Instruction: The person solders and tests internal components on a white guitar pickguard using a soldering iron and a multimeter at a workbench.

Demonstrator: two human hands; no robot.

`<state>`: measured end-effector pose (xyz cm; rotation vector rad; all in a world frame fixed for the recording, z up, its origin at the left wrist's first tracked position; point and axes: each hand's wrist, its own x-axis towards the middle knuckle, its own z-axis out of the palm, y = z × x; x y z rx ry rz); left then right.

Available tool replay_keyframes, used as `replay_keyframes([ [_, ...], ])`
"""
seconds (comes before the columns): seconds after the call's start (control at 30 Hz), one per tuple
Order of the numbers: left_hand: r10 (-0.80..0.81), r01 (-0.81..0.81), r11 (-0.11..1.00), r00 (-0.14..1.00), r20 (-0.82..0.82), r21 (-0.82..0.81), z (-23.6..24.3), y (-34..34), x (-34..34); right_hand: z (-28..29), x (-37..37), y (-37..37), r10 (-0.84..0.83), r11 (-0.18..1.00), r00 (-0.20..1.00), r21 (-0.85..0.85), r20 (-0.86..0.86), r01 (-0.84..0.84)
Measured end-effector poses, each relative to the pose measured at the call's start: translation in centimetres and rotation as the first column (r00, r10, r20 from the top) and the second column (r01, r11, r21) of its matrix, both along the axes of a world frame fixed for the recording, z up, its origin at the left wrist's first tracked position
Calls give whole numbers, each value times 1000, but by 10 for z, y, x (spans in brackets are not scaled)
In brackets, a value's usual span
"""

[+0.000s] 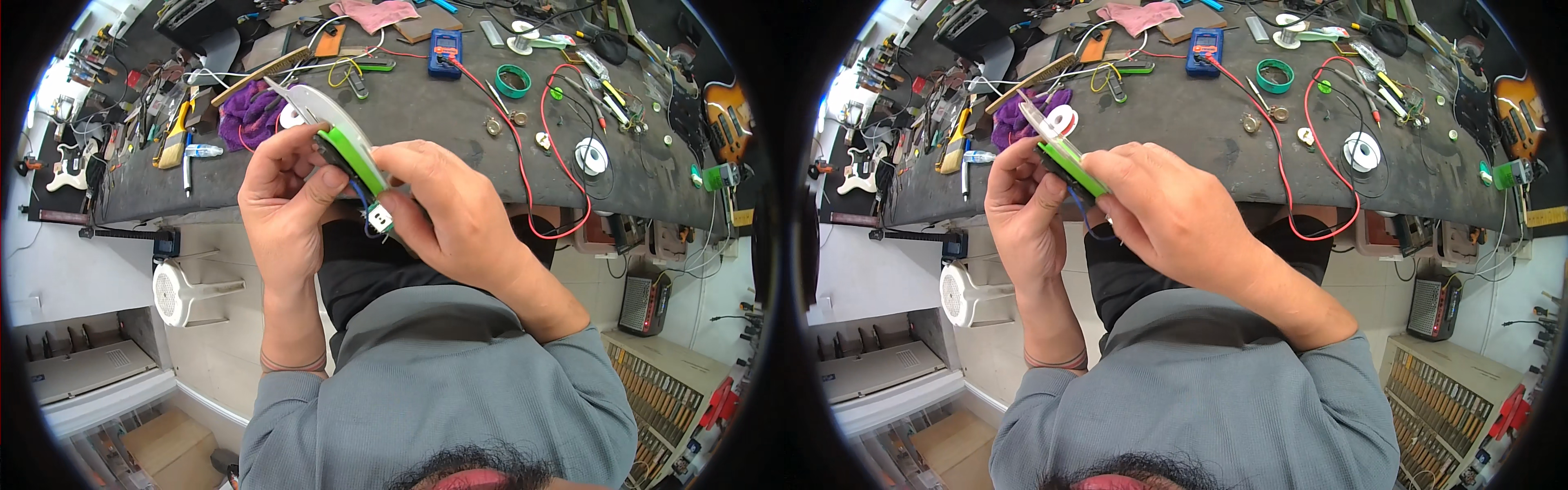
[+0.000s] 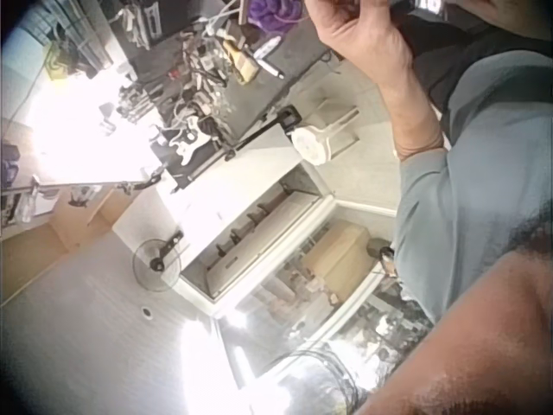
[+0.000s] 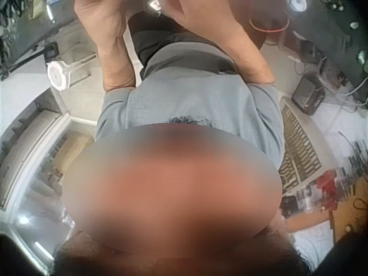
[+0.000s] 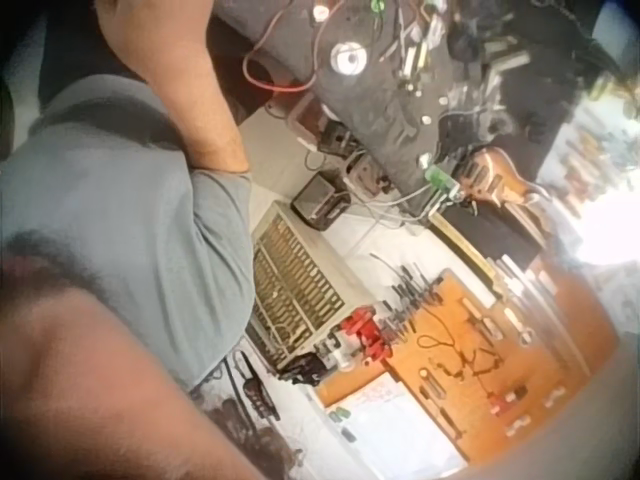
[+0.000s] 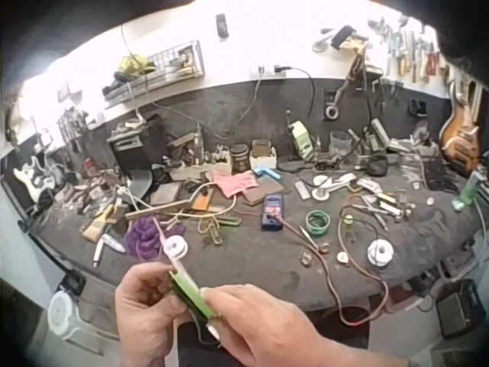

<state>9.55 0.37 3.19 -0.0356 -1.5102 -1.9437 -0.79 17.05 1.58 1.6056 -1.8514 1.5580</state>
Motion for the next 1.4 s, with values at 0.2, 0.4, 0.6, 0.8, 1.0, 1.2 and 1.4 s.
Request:
replay_keyframes([
  [0.2,143,-141,987,989,-30,80,-7,-3,35,7,32,-14,60,998,997,22,-46,-59],
  [0.4,307,-322,936,945,116,141,-13,-9,77,0,56,-34,64,989,987,138,-147,-43],
  [0.6,303,-310,947,949,84,89,-37,-20,107,-2,76,-50,107,971,987,226,-121,-77],
  [0.8,279,-298,921,954,109,252,-67,-47,127,-19,66,-78,270,948,962,189,-46,-257],
  [1.0,288,-300,904,954,84,304,-84,-66,125,-21,44,-113,355,914,935,209,1,-347],
  [1.2,325,-344,860,939,114,377,-98,-86,118,-24,37,-128,287,930,958,247,-27,-271],
  [1.4,317,-339,846,940,124,410,-105,-92,120,-31,43,-134,267,929,959,289,-90,-231],
])
